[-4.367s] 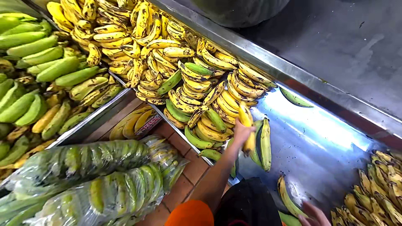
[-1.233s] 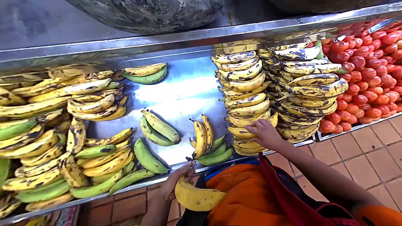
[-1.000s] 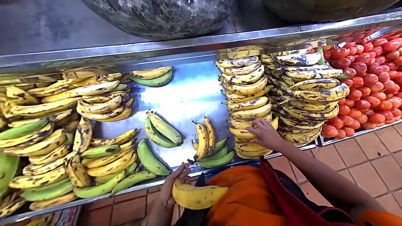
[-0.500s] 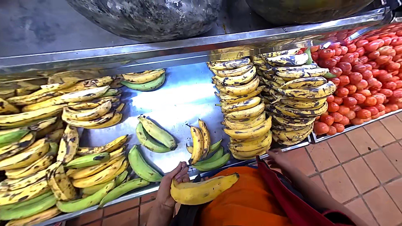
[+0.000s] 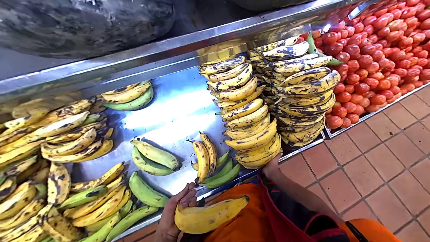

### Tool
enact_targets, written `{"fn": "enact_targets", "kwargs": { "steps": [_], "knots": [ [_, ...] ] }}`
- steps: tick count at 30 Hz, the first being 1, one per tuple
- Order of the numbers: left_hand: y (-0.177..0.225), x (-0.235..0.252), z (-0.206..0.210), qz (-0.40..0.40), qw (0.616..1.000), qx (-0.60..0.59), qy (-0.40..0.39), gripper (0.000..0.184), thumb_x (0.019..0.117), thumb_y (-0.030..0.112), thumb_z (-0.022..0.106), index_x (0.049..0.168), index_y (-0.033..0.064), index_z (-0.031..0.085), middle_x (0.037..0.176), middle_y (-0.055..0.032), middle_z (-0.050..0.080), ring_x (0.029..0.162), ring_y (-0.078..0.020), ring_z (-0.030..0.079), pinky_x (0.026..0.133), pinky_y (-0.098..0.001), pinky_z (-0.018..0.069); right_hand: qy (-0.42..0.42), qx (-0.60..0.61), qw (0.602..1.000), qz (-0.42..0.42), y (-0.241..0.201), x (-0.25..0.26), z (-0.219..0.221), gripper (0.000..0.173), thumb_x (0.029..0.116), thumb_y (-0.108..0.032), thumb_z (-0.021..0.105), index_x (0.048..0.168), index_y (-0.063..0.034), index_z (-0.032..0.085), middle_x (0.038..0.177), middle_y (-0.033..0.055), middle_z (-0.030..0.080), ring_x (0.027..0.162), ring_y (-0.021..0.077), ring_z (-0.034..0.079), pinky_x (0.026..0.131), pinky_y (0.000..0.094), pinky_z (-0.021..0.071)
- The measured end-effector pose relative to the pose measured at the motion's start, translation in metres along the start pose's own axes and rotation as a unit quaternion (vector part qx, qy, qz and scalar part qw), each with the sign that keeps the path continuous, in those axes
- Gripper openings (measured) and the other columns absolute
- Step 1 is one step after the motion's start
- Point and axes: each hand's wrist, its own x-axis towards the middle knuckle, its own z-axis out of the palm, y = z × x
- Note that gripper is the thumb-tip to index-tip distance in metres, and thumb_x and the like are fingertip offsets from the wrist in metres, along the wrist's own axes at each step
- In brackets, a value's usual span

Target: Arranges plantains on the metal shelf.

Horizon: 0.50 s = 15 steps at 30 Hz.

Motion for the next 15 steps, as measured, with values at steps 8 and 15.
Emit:
{"fn": "enact_targets", "kwargs": {
  "steps": [8,15],
  "knots": [
    [0.014,-0.026,-0.006,0.027,0.999,0.018,0.003,0.030,0.1086,0.021,0.040,0.099,0.0038,0.064,0.071,-0.0023,0.060,0.056,-0.0075,0.061,0.055,-0.0197,0.0558,0.127,0.150,0.980,0.006,0.020,-0.011,0.026,0.093,0.0893,-0.087,0.026,0.156,-0.0227,0.034,0.157,0.0144,0.043,0.141,0.0373,0.045,0.104,0.0709,0.0416],
    [0.020,-0.014,0.010,0.025,0.998,0.044,0.024,0.033,0.1093,0.022,0.038,0.098,0.0043,0.063,0.069,-0.0016,0.058,0.054,-0.0077,0.060,0.053,-0.0201,0.0547,0.161,0.136,0.977,0.013,0.014,-0.016,0.030,0.093,0.0926,-0.084,0.024,0.157,-0.0176,0.033,0.159,0.0186,0.039,0.143,0.0384,0.041,0.106,0.0705,0.0388]
  ]
}}
